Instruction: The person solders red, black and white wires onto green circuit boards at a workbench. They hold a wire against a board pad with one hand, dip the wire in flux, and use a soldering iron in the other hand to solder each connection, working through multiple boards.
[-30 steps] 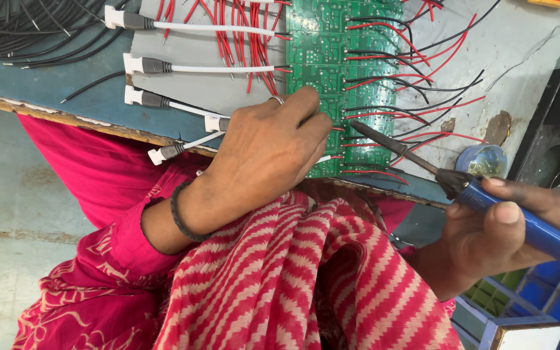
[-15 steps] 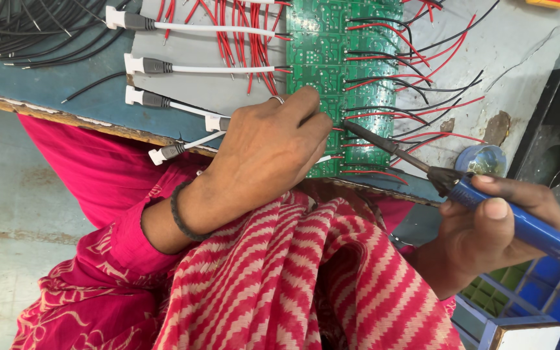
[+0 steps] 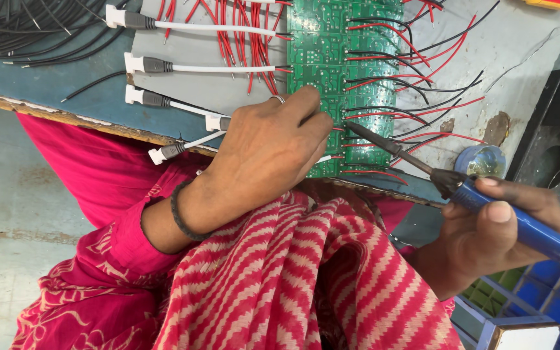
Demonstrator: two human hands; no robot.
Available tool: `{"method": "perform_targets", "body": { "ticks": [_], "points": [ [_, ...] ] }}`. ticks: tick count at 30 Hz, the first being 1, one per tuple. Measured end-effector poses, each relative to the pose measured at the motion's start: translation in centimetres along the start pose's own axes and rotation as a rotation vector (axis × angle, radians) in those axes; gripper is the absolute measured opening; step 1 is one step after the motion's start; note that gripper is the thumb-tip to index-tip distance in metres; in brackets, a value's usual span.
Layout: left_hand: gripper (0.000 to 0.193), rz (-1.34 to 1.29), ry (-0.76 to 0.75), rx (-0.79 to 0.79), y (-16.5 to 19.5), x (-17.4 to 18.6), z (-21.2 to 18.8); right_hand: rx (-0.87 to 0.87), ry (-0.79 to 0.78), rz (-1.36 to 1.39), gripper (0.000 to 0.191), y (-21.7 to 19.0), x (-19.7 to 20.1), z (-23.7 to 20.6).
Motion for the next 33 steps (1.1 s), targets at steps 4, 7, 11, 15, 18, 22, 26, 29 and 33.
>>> {"method": "perform_targets", "body": {
  "ticks": [4,7,11,15,18,22,26,29,33],
  "points": [
    [0.011,-0.010,0.002,-0.001,0.0,0.0,0.0,0.030,0.016,-0.066,0.037,-0.3,-0.1,0.2],
    [0.011,-0.009,0.001,0.002,-0.1,0.0,0.0,0.048,0.024,-0.114,0.039,-0.7,-0.2,0.4],
    [0.012,-0.019,0.006,0.002,-0.1,0.0,0.0,0.037,0.030,-0.113,0.039,-0.8,-0.4,0.4],
    [0.013,-0.022,0.000,0.005,-0.2,0.0,0.0,0.014,0.021,-0.081,0.037,-0.6,-0.3,0.3],
    [0.013,-0.034,0.002,0.011,-0.2,0.1,0.1,0.001,0.018,-0.051,0.037,-0.4,-0.2,0.3],
    [0.012,-0.033,0.001,0.017,-0.3,0.0,0.1,-0.017,0.032,-0.033,0.036,-0.3,0.0,0.1],
    [0.012,-0.052,0.008,0.020,-0.4,0.1,0.2,-0.021,0.050,-0.045,0.036,-0.2,0.2,0.2],
    [0.012,-0.067,0.011,0.027,-0.5,0.1,0.2,-0.023,0.052,-0.040,0.037,-0.1,0.4,0.2],
    [0.011,-0.092,0.012,0.035,-0.6,0.2,0.4,-0.038,0.039,-0.014,0.037,0.1,0.6,0.0]
  ]
}}
Point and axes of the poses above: each hand's wrist, its own z-axis towards the middle knuckle, its own x-axis out of the back of the hand, y = z × x, the point moved 3 cm from there along z, towards the middle knuckle, and after that the axes turned 9 degrees about y, right-handed, at the moved point
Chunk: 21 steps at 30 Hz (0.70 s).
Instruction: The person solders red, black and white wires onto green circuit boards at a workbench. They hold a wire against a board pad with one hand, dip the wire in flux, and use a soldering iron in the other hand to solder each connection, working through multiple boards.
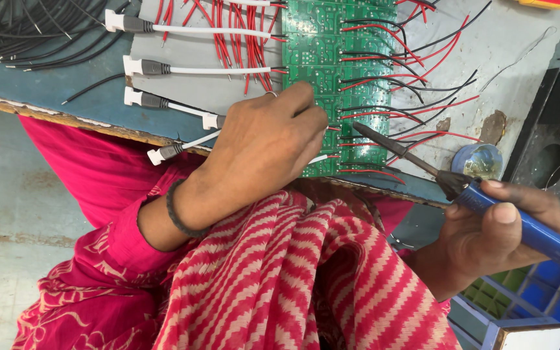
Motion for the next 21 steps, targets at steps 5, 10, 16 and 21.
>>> {"method": "perform_targets", "body": {
  "ticks": [5,10,16,21],
  "points": [
    [0.011,-0.011,-0.037,0.007,-0.28,0.04,0.36,-0.016,-0.006,0.022,0.038,0.28,0.48,-0.55],
    [0.010,0.003,-0.045,0.011,-0.18,0.01,0.44,-0.022,0.036,0.010,0.044,0.49,0.90,-0.98],
    [0.010,0.032,-0.054,0.002,0.03,-0.19,0.52,-0.030,0.015,0.047,0.047,0.72,0.81,-0.96],
    [0.010,0.050,-0.066,0.002,0.07,-0.22,0.64,-0.001,0.014,0.029,0.045,0.10,0.18,-0.89]
  ]
}}
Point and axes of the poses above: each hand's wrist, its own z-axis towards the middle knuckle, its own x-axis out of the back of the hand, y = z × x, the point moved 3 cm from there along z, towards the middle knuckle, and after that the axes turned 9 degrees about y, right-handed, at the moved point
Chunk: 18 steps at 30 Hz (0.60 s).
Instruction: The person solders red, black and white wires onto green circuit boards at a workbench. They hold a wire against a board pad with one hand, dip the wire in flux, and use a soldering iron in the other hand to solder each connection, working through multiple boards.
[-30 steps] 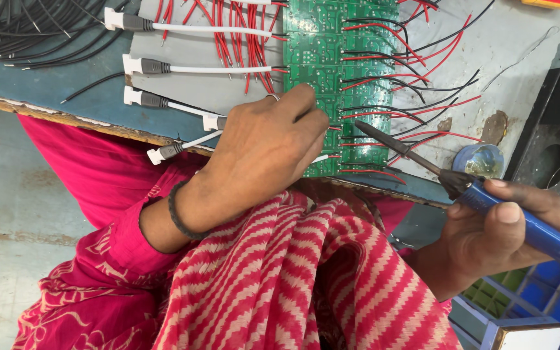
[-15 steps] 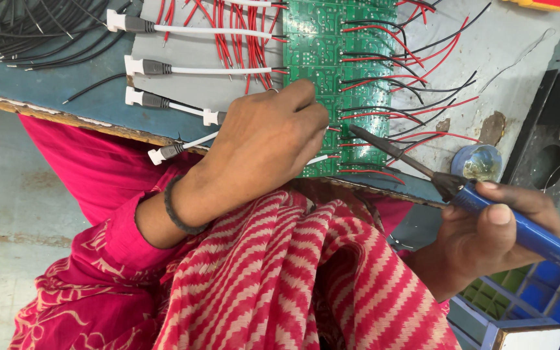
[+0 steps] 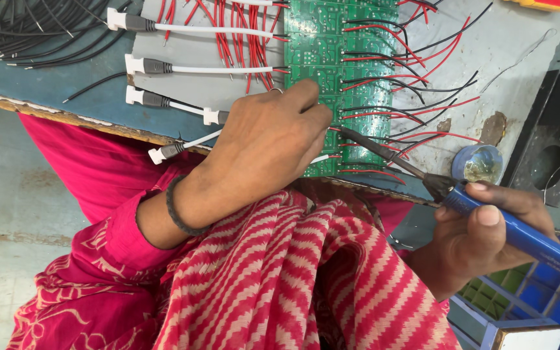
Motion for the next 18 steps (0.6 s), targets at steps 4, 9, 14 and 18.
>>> {"method": "perform_targets", "body": {
  "ticks": [4,9,14,18],
  "points": [
    [0.008,0.015,-0.003,0.000,0.1,0.1,0.0,0.053,-0.073,-0.023,0.035,-1.3,-1.2,0.0],
    [0.007,0.019,-0.010,0.010,0.2,0.0,0.1,0.223,-0.281,-0.047,0.031,-2.6,-2.4,1.3],
    [0.008,0.014,0.009,0.003,0.2,0.2,0.1,0.257,-0.115,-0.137,0.035,-1.8,-1.3,1.9],
    [0.007,0.012,0.030,-0.012,0.1,0.2,0.0,0.225,0.122,-0.215,0.038,-0.8,0.9,2.2]
  ]
}}
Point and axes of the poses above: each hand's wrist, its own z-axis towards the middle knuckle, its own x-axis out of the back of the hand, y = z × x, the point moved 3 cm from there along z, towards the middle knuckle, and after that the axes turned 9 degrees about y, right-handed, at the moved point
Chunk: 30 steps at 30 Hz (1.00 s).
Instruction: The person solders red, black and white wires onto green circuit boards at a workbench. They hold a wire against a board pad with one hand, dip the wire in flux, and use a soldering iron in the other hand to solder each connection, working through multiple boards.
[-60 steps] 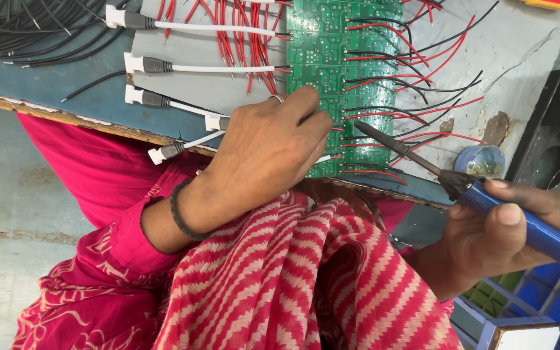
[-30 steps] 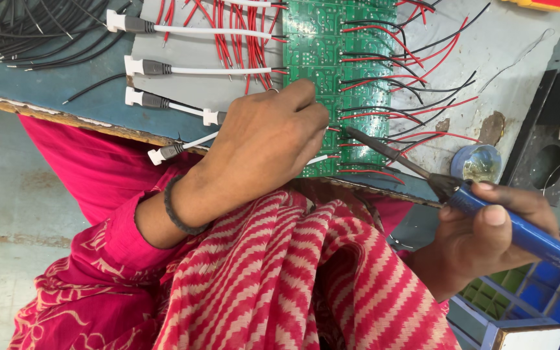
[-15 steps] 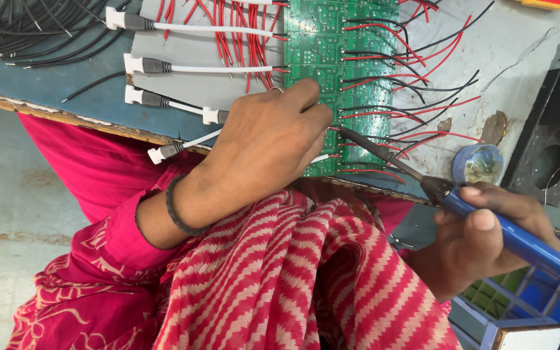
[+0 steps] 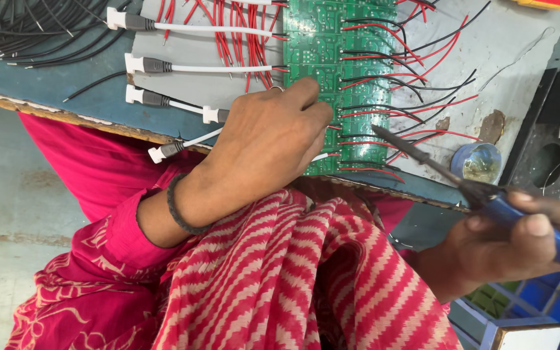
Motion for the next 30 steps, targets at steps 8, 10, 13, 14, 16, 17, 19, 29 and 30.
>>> {"method": "perform_targets", "body": {
  "ticks": [8,10,13,14,16,17,19,29,30],
  "points": [
    [0.011,0.031,-0.042,0.011,0.2,0.5,-0.1,-0.157,0.248,0.136,0.021,2.3,5.0,2.3],
    [0.010,0.026,-0.044,0.007,0.4,0.8,-0.1,-0.096,0.310,-0.013,0.018,3.3,6.0,3.3],
    [0.008,0.031,-0.064,0.047,0.6,1.0,0.0,-0.138,0.402,-0.089,0.012,4.7,6.8,3.6],
    [0.008,0.047,-0.079,0.075,0.5,1.0,0.0,-0.142,0.385,-0.095,0.012,4.7,6.9,3.3],
    [0.008,0.067,-0.093,0.085,0.6,0.9,-0.1,-0.167,0.339,-0.097,0.012,4.8,6.7,2.8],
    [0.009,0.084,-0.100,0.095,0.6,0.8,-0.2,-0.160,0.309,-0.105,0.014,4.9,6.4,2.6],
    [0.009,0.092,-0.096,0.095,0.6,0.7,-0.3,-0.153,0.245,-0.116,0.019,4.9,5.4,2.3],
    [0.010,0.089,-0.086,0.116,0.4,0.5,-0.3,-0.180,0.147,-0.227,0.023,4.5,2.2,2.0],
    [0.010,0.086,-0.089,0.119,0.4,0.5,-0.3,-0.174,0.140,-0.239,0.024,4.4,2.1,2.0]
  ]
}}
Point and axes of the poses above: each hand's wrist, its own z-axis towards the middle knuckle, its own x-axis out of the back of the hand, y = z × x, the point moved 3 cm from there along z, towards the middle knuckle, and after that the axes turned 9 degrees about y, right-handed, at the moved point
